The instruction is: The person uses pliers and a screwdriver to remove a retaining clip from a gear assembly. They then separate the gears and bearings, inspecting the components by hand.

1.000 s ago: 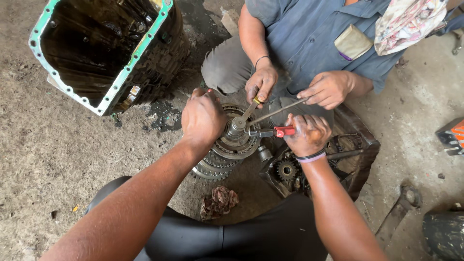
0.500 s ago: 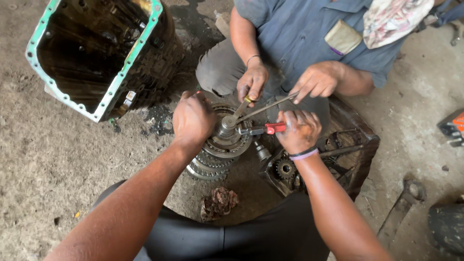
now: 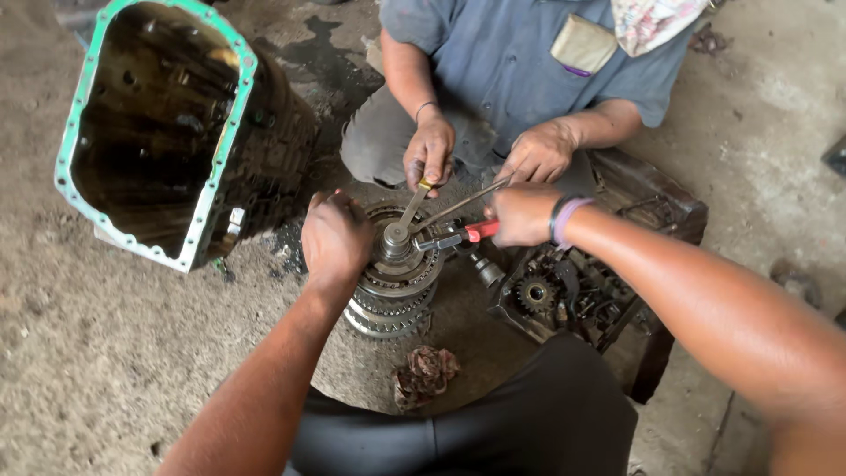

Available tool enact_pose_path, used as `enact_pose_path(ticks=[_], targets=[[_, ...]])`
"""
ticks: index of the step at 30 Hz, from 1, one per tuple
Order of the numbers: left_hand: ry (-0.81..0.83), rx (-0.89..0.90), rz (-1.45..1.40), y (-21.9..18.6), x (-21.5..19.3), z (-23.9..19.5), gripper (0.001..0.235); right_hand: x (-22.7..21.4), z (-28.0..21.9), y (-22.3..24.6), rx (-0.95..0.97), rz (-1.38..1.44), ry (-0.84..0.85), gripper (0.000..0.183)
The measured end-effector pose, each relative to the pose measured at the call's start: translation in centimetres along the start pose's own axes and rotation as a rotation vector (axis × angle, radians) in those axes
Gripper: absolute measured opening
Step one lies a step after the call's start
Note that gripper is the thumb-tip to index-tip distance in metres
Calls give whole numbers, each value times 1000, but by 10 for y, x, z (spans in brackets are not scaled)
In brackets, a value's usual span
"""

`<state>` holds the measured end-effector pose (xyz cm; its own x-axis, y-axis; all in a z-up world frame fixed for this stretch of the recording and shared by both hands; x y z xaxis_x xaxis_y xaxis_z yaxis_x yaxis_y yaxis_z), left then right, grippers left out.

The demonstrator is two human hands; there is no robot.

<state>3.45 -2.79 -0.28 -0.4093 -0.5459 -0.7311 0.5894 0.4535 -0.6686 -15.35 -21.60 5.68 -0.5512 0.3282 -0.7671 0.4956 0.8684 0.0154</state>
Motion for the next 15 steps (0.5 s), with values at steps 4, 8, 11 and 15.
enact_pose_path(ticks=[4,8,11,15], targets=[[-84,24,-64,11,7,6,23,-6,-17,5,122,-145,-217,21],[-64,13,-131,18,13,5,23,-24,-15,7,72,-416,-357,26],[-71,15,-160,18,9,5,23,-18,-7,7,70,-399,-484,29],[0,-32,-240,17,9,2,24,22,-15,8,81,-170,-646,30]])
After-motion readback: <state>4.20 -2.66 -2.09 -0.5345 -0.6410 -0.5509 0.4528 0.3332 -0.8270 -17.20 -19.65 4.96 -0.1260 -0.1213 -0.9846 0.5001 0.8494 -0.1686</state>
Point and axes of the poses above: each hand's wrist, its own z-axis towards the middle knuckle, its own x-axis out of the palm, y = z × x, the point moved 4 cm from there along z, towards the middle knuckle, and after that the axes turned 14 degrees about y, right-handed, at the moved point
